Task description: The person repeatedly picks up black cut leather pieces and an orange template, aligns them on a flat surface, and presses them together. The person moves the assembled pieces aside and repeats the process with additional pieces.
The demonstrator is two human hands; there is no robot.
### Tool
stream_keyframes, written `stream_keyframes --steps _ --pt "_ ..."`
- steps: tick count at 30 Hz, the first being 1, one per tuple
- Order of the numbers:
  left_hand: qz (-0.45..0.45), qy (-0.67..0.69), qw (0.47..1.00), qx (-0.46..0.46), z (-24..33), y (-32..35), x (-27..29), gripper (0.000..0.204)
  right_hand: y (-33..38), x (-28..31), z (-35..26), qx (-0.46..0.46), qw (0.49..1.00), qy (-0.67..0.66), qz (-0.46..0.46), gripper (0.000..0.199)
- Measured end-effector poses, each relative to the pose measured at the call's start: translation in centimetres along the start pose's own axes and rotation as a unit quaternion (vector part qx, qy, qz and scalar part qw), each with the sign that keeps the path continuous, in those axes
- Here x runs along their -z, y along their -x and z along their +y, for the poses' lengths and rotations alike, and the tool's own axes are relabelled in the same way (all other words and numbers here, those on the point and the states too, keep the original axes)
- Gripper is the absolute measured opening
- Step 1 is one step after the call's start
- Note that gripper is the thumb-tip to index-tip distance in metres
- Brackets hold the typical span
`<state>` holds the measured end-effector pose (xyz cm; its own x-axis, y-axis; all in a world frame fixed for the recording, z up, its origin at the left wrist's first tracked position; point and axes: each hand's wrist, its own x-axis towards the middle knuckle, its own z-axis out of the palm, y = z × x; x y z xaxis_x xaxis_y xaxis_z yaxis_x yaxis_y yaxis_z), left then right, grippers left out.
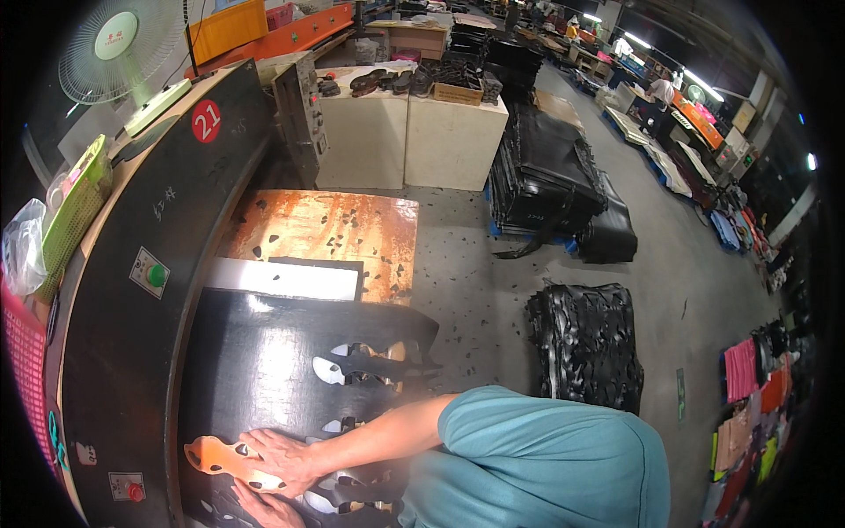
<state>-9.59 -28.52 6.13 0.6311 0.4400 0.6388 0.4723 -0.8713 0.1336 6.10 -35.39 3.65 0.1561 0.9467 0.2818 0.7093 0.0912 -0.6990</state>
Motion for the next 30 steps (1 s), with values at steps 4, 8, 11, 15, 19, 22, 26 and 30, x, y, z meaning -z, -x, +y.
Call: stream_keyframes --steps 4,8,11,15,19,22,26,30 --pt "-0.008 0.012 1.000 0.006 -0.1 0.2 -0.1 0.027 0.0 0.0 0.0 0.001 1.000 0.010 -0.004 0.089" --pt "-0.023 0.006 1.000 0.017 -0.9 0.9 -0.7 0.030 0.1 -0.4 0.2 0.001 1.000 0.012 -0.001 0.090" --pt "-0.024 -0.004 1.000 0.017 -1.6 1.6 -1.3 0.032 0.1 -0.6 0.3 0.005 1.000 0.008 0.009 0.090" --pt "-0.019 -0.003 1.000 0.016 -2.2 2.2 -1.6 0.033 0.1 -0.9 0.5 0.005 1.000 0.009 0.016 0.090" --pt "-0.019 -0.009 1.000 0.009 -2.6 2.5 -1.9 0.034 0.1 -1.1 0.6 0.012 1.000 0.019 0.020 0.089" --pt "-0.011 -0.018 1.000 0.001 -3.0 2.7 -2.1 0.035 0.1 -1.2 0.6 0.012 0.999 0.020 0.024 0.090" --pt "-0.024 -0.031 0.999 0.002 -3.1 2.7 -2.2 0.035 0.1 -1.2 0.6 0.007 1.000 0.018 0.024 0.090" --pt "-0.037 -0.021 0.999 0.012 -2.7 2.3 -1.8 0.036 0.1 -1.0 0.5 0.004 1.000 0.017 0.018 0.089"
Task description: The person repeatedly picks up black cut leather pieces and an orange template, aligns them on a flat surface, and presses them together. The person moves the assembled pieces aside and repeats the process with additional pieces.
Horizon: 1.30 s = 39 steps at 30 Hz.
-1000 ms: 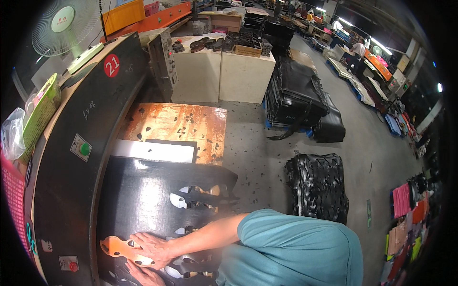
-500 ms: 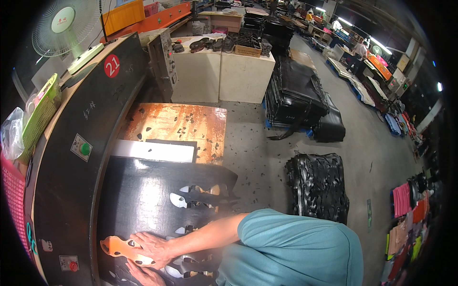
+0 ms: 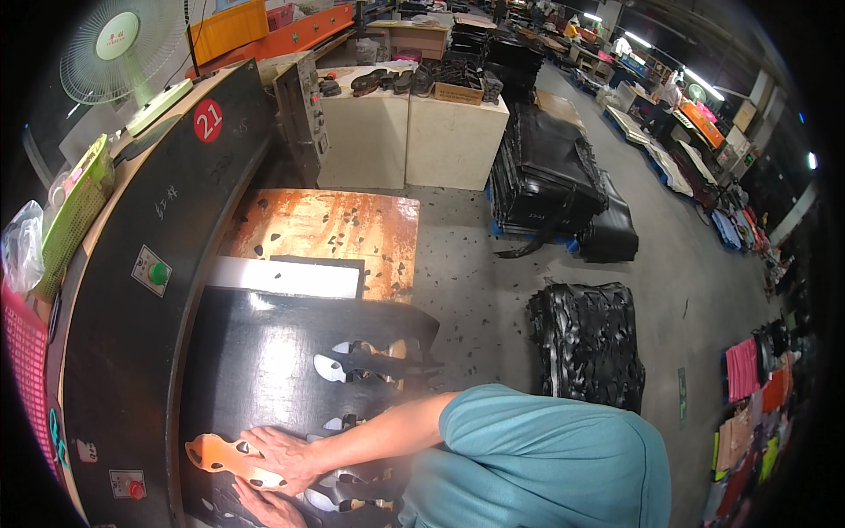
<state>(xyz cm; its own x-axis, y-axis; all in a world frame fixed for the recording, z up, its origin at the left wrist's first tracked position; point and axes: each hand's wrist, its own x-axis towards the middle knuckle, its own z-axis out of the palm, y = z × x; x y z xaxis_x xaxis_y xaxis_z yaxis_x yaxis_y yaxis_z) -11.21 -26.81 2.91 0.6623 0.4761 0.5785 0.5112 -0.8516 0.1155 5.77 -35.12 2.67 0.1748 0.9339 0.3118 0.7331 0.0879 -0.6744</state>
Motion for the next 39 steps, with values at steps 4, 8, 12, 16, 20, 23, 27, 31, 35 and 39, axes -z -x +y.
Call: stream_keyframes --steps 4,8,12,16,20,23,27,31,35,39 --pt "0.008 -0.003 1.000 -0.003 0.5 -0.4 0.5 0.034 0.0 0.4 -0.1 0.006 1.000 -0.007 0.001 0.089" --pt "0.027 -0.002 1.000 -0.014 0.5 -0.4 0.4 0.032 0.0 0.6 -0.2 0.010 1.000 0.005 0.001 0.090" --pt "0.014 -0.004 1.000 -0.004 0.2 -0.2 0.0 0.031 0.0 0.5 -0.2 0.009 1.000 0.001 0.001 0.090" --pt "0.012 0.004 1.000 -0.002 0.0 -0.2 -0.1 0.032 -0.1 0.2 -0.1 0.009 1.000 0.008 0.010 0.089" --pt "0.006 0.007 1.000 0.003 0.0 -0.2 -0.1 0.032 -0.1 0.1 -0.1 0.008 1.000 0.006 0.010 0.089" --pt "-0.002 0.007 1.000 0.007 -0.1 -0.1 -0.1 0.032 -0.1 0.3 -0.1 0.006 1.000 0.005 0.003 0.090" --pt "-0.009 -0.006 1.000 0.002 -0.4 0.1 -0.3 0.034 -0.1 0.5 -0.2 0.003 1.000 0.002 -0.006 0.091" --pt "-0.014 -0.009 1.000 0.001 -0.5 0.2 -0.3 0.036 -0.1 0.6 -0.3 0.000 1.000 0.007 -0.013 0.093" --pt "-0.020 -0.014 1.000 0.011 -0.3 0.2 -0.1 0.036 -0.1 0.5 -0.2 0.002 1.000 0.001 -0.007 0.094" --pt "-0.006 -0.017 1.000 0.004 -0.2 0.3 -0.1 0.037 -0.1 0.2 -0.1 0.004 1.000 0.005 -0.003 0.095"
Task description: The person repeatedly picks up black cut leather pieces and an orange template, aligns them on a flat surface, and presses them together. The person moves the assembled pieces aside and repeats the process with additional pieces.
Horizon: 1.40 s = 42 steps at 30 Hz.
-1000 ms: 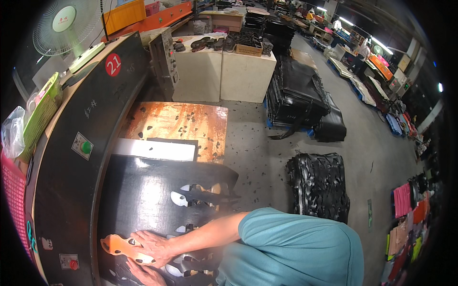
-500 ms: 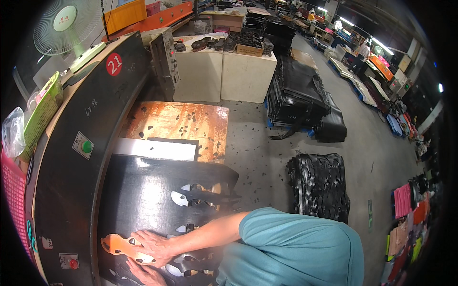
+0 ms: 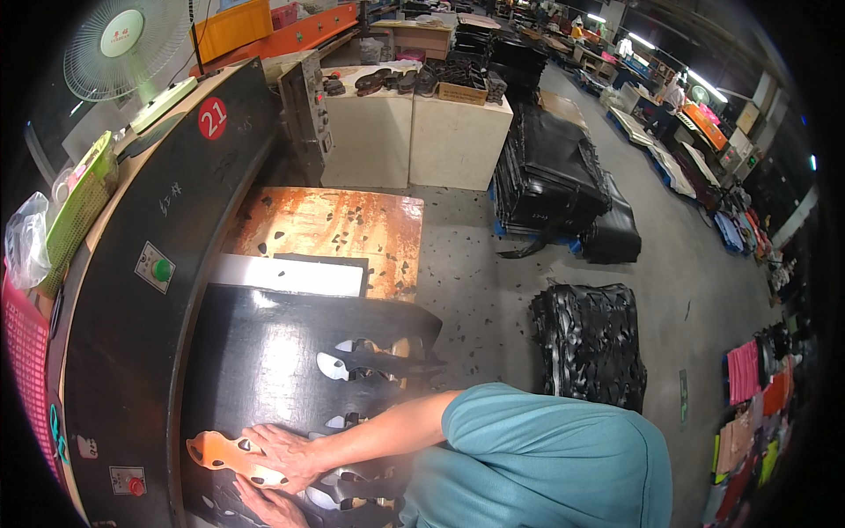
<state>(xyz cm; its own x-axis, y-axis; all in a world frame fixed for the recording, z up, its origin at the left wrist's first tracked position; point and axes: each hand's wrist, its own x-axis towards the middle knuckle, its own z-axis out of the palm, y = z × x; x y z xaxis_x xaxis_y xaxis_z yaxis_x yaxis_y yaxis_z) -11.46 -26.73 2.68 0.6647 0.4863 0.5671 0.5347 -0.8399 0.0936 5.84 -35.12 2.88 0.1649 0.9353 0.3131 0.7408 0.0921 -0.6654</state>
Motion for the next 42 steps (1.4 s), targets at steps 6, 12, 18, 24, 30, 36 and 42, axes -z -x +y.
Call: stream_keyframes --steps 6,12,18,24,30,36,42 --pt "0.001 -0.007 1.000 -0.005 -0.3 0.4 -0.4 0.038 -0.1 -0.4 0.2 -0.005 1.000 0.007 -0.003 0.096" --pt "0.006 0.001 1.000 -0.013 -0.7 0.5 -0.6 0.040 -0.1 -0.1 0.1 -0.006 1.000 0.002 -0.006 0.096" --pt "-0.005 -0.004 1.000 -0.010 -1.1 0.7 -0.8 0.041 0.0 0.3 0.0 -0.002 1.000 0.001 -0.015 0.095" --pt "0.002 0.002 1.000 -0.009 -1.1 0.7 -0.9 0.041 -0.2 0.5 -0.2 -0.006 1.000 -0.004 -0.021 0.096" --pt "0.006 0.024 1.000 0.003 -0.7 0.6 -0.7 0.040 -0.1 0.7 -0.1 -0.004 1.000 -0.003 -0.027 0.096" --pt "0.010 0.028 1.000 -0.004 -0.7 0.6 -0.8 0.039 -0.2 -0.2 0.1 -0.008 1.000 0.001 -0.014 0.095" --pt "-0.009 0.034 0.999 0.012 -0.6 0.4 -0.7 0.038 -0.2 -0.3 0.0 -0.014 1.000 -0.005 -0.010 0.094"
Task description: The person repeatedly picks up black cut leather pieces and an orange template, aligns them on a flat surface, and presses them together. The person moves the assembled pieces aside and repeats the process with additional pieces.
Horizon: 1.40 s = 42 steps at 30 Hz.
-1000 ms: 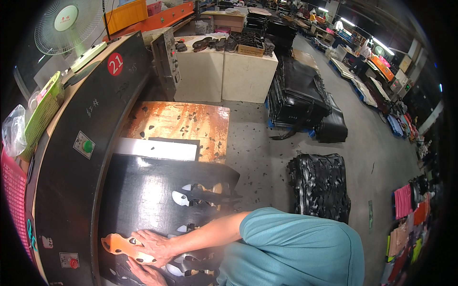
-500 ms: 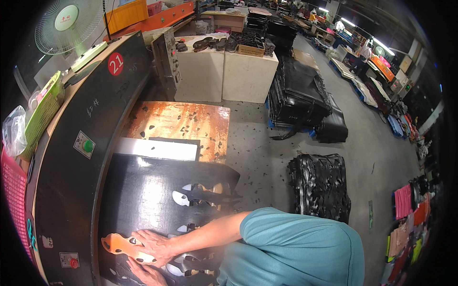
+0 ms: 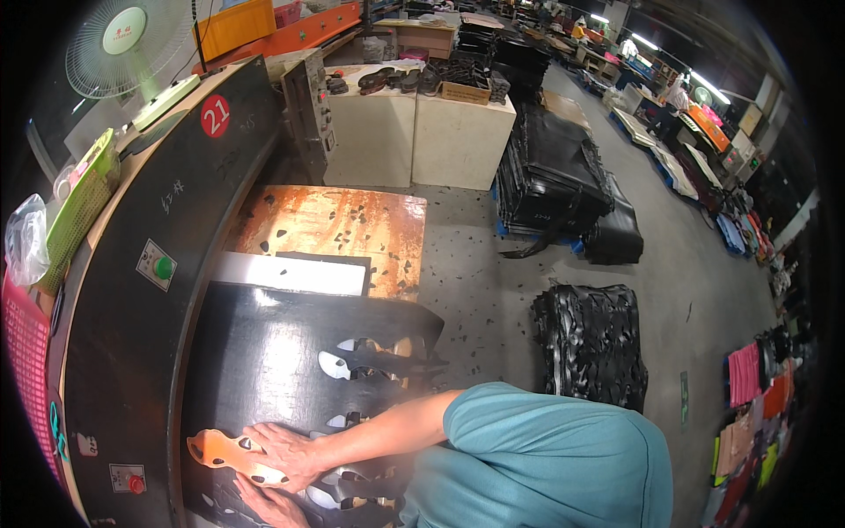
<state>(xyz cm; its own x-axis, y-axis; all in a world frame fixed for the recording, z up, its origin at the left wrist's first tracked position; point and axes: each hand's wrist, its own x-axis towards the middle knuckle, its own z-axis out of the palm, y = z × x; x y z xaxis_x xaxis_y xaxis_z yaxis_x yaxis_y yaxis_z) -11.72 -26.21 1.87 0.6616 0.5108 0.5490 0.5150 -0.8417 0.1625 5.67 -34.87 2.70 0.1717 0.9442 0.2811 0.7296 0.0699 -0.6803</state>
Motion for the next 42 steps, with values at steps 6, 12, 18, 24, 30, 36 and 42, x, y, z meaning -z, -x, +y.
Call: stream_keyframes --steps 6,12,18,24,30,36,42 --pt "0.004 -0.019 1.000 -0.007 0.3 -0.2 0.2 0.037 0.1 -0.5 0.4 0.006 1.000 -0.003 0.003 0.092" --pt "0.011 -0.014 1.000 -0.010 0.9 -0.5 0.6 0.037 -0.1 -2.2 0.7 0.038 0.989 0.059 0.130 0.092" --pt "0.018 0.001 1.000 -0.008 1.7 -0.9 1.1 0.035 0.0 -1.0 0.6 0.025 0.999 0.018 0.044 0.086" --pt "0.020 0.008 1.000 -0.008 1.7 -0.9 1.0 0.035 0.2 -0.1 0.1 0.019 0.999 0.009 0.035 0.087" --pt "0.023 -0.004 1.000 -0.011 1.4 -0.8 0.8 0.035 0.2 -0.3 0.2 0.021 0.999 -0.001 0.030 0.090" --pt "0.043 0.000 0.999 -0.022 1.4 -0.8 0.7 0.035 0.1 0.6 -0.1 0.014 1.000 -0.007 0.007 0.089" --pt "0.046 -0.008 0.998 -0.031 1.3 -0.7 0.7 0.037 0.2 1.0 -0.3 0.008 1.000 -0.008 -0.003 0.090"
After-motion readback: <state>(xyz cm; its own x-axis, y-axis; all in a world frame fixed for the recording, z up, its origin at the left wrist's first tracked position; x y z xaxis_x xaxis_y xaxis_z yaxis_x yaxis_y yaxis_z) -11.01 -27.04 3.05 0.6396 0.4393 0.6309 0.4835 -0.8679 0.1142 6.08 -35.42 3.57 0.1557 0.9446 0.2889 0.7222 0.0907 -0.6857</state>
